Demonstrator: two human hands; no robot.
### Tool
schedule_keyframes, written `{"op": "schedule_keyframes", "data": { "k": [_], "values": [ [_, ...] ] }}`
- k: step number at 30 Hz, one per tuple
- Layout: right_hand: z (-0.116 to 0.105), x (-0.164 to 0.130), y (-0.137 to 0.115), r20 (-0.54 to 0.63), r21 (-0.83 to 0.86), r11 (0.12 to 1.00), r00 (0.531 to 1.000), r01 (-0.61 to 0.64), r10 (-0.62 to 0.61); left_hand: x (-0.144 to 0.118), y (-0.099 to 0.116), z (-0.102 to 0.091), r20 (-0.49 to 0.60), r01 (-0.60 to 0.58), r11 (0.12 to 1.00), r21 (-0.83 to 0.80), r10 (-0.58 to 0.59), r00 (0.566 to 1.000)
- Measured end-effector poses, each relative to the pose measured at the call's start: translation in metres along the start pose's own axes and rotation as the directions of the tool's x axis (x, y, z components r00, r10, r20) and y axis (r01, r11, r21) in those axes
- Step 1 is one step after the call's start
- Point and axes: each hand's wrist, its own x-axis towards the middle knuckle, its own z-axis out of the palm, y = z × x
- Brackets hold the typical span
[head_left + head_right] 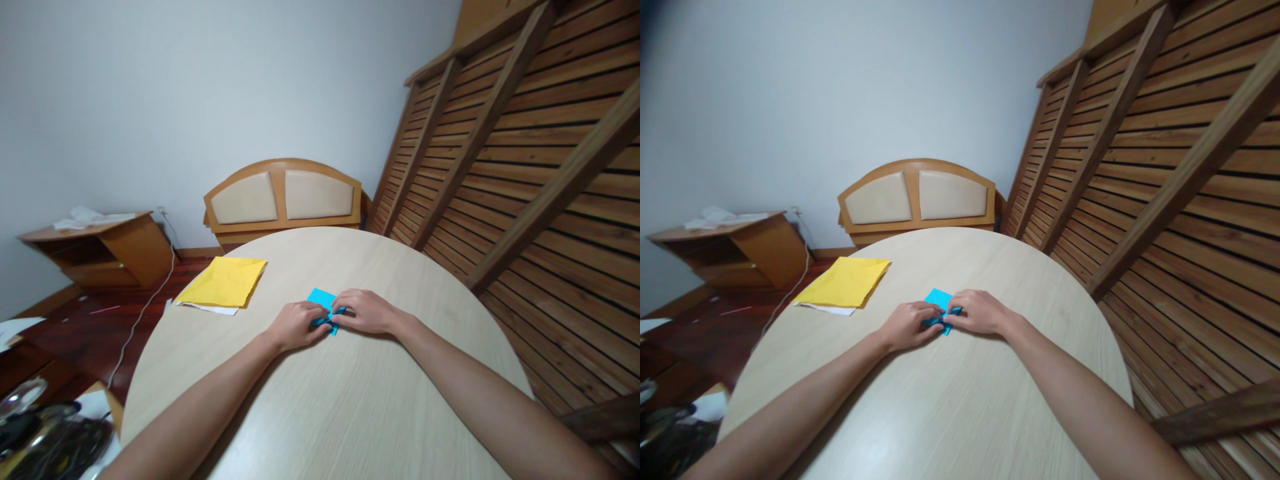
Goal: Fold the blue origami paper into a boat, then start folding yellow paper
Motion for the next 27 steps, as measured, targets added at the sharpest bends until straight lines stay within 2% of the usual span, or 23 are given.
{"op": "schedule_keyframes", "data": {
  "k": [8,15,21,27],
  "values": [
    [-0.002,-0.001,0.002,0.007,0.0,1.0,1.0,0.02,-0.02,0.002,0.003,0.006,-0.001,0.106,0.992,0.062,-0.106,0.994],
    [0.001,0.0,0.009,0.024,0.016,0.998,0.998,0.054,-0.054,0.002,0.005,0.005,-0.024,0.121,0.991,0.05,-0.12,0.992],
    [-0.002,-0.001,0.01,0.032,0.016,1.0,0.999,0.009,-0.01,0.0,0.003,-0.004,-0.064,0.155,0.985,0.071,-0.151,0.986],
    [-0.003,-0.002,0.015,0.01,-0.02,0.998,0.998,-0.067,0.068,0.0,-0.003,-0.007,-0.089,0.247,0.969,0.025,-0.244,0.966]
  ]
}}
